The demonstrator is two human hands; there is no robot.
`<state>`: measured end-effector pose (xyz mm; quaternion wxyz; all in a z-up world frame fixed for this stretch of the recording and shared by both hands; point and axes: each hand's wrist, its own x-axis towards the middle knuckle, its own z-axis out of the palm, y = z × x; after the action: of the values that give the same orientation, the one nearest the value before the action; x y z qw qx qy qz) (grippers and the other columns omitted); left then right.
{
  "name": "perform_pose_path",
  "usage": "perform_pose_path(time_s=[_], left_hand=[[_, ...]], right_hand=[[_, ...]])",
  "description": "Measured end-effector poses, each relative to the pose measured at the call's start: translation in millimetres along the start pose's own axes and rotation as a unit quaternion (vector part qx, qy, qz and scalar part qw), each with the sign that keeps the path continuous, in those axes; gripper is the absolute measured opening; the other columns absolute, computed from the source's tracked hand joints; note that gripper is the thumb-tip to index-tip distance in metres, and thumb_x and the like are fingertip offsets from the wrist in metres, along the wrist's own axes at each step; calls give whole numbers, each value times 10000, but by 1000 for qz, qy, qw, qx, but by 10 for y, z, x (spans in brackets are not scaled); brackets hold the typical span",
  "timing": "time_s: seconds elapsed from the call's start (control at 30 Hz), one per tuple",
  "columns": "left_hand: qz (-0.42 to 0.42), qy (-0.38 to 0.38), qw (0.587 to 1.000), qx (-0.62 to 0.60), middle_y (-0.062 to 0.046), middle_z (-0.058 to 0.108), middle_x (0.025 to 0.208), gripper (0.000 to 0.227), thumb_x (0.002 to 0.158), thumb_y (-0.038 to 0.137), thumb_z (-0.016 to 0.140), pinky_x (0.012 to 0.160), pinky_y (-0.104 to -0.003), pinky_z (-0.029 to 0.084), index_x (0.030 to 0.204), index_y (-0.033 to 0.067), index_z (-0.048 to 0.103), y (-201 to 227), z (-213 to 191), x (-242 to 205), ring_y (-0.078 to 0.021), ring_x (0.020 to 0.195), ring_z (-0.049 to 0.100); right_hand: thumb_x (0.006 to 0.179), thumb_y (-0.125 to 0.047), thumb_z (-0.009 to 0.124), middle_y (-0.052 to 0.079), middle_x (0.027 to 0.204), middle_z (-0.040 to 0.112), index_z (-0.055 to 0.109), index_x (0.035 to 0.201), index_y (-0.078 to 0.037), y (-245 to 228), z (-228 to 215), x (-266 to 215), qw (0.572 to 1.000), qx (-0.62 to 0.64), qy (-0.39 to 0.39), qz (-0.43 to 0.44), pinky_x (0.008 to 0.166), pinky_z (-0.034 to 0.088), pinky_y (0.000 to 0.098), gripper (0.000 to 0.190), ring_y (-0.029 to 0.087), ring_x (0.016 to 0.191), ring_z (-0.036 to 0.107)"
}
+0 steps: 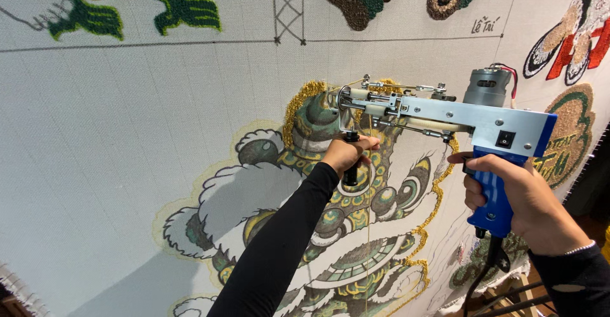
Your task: The person uses a tufting gun to apply colored yarn to a canvas following the outline of a lion dance head. They guide the machine with both hands along the fabric to fill in the design.
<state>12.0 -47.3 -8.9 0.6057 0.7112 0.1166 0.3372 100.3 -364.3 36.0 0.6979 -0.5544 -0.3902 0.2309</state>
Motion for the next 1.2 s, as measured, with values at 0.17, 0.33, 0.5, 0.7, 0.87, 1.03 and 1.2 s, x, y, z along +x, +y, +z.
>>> perform_pose_path(time_s=[0.17, 0.33, 0.5, 0.7, 0.87, 1.03, 1.2], left_hand=[[9, 1, 1000, -6, -38, 792, 925, 243, 871, 278, 779, 527, -280, 482, 952, 49, 790, -41, 4, 4, -125, 607, 674], [7, -5, 1000, -6, -28, 785, 916, 249, 878, 278, 778, 527, -265, 480, 961, 43, 795, -14, 13, -29, -117, 599, 662], [13, -8, 1000, -10, -21, 785, 909, 255, 873, 292, 767, 511, -266, 476, 951, 52, 798, 51, 23, -75, -119, 586, 661], [-4, 3, 1000, -1, -33, 787, 907, 278, 867, 316, 786, 508, -271, 467, 895, 40, 777, 100, 7, -78, -133, 560, 667], [-8, 14, 1000, -14, -44, 789, 901, 272, 861, 314, 788, 501, -286, 464, 901, 46, 767, -20, -70, 71, -138, 546, 653], [-51, 37, 998, -14, -9, 775, 899, 287, 886, 326, 774, 497, -270, 436, 962, 52, 730, -162, -257, 310, -107, 579, 656], [-42, 61, 997, -26, -24, 773, 909, 300, 888, 315, 780, 480, -276, 443, 995, 37, 746, -132, -490, 401, -124, 584, 671]], right_hand=[[929, -159, 581, 43, 620, 503, 683, 1221, 69, 138, -111, 116, 999, 32, -40, -8, 467, 423, 326, 385, 156, 503, 479], [886, -150, 555, 53, 596, 475, 675, 1180, 69, 138, -118, 96, 1000, 0, 9, 17, 473, 397, 329, 385, 157, 493, 443], [951, -159, 600, 52, 635, 518, 684, 1249, 92, 176, -166, 121, 997, 43, -55, -18, 471, 431, 327, 399, 156, 518, 491], [879, -148, 586, 47, 611, 492, 690, 1136, 76, 38, -9, 26, 1000, 17, 12, 12, 464, 389, 311, 356, 149, 484, 442], [869, -150, 621, 49, 607, 501, 698, 1093, 66, -5, 101, 67, 1000, 24, -2, -3, 443, 386, 303, 321, 148, 473, 459], [896, -178, 650, 56, 646, 557, 682, 1064, 0, 2, 260, 149, 1000, 13, 6, 3, 457, 438, 317, 248, 169, 500, 538], [890, -197, 648, 65, 638, 563, 725, 1043, -22, 18, 517, 253, 1000, 3, 5, 1, 441, 427, 325, 245, 170, 491, 534]])
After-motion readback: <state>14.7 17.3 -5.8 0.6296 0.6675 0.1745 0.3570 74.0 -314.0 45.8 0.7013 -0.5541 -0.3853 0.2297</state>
